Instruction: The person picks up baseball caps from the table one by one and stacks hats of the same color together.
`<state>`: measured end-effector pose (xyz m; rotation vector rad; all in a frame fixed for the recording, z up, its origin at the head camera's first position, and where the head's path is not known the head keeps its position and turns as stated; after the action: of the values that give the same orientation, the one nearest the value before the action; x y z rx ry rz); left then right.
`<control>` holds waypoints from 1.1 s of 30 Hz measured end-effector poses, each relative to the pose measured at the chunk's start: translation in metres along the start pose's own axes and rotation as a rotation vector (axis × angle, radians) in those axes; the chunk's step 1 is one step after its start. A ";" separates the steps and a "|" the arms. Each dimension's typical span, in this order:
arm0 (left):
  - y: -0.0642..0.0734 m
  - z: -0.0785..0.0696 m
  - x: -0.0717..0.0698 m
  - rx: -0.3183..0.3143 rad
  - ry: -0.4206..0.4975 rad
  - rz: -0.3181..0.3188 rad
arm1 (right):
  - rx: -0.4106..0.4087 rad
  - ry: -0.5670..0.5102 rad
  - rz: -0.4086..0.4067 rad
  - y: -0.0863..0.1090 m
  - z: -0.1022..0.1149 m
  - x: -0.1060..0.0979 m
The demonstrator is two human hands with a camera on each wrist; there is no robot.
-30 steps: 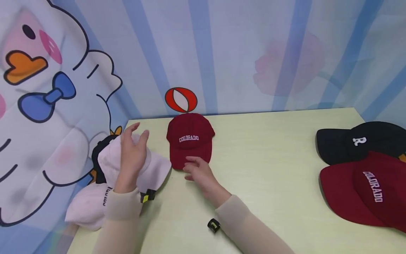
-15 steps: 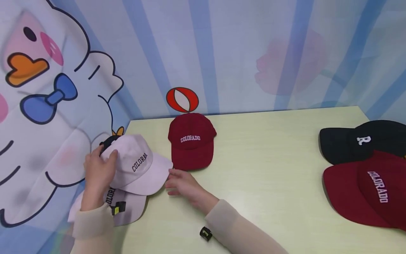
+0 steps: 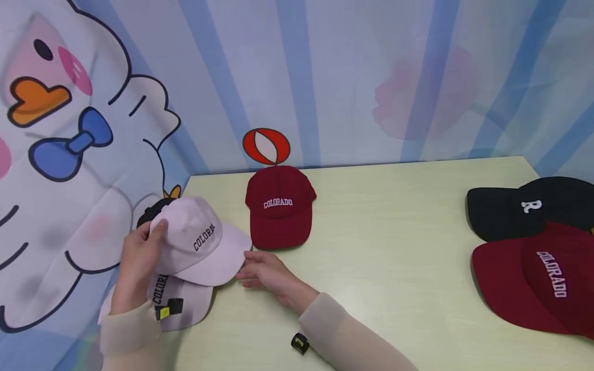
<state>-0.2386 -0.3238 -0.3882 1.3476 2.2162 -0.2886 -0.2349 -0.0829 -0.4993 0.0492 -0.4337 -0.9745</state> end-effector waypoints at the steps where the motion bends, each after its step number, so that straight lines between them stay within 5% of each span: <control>1: 0.001 -0.003 0.000 0.021 0.007 0.000 | 0.001 0.000 0.003 0.000 0.000 0.000; 9: 0.019 -0.030 0.001 0.147 0.042 -0.008 | 0.007 0.039 0.051 0.003 0.002 0.002; 22: 0.040 -0.073 0.003 0.338 0.079 -0.049 | -0.059 0.375 0.002 0.013 0.032 -0.033; 27: 0.045 -0.089 0.018 0.368 0.172 0.044 | -0.109 0.341 -0.085 0.017 0.057 -0.058; 33: 0.049 -0.102 0.050 0.374 0.245 0.226 | -0.170 0.320 -0.159 0.023 0.087 -0.080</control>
<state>-0.2472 -0.2175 -0.3253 1.9075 2.2503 -0.4963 -0.2885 0.0079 -0.4416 0.0856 -0.0523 -1.1348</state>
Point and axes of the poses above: each hand's wrist, its own y-axis away from the middle knuckle, its own x-axis out of the palm, z = x × y, the point moved 10 cm from there along -y, towards the middle knuckle, and after that the axes turned 1 degree about -x, right-handed, at the moved point
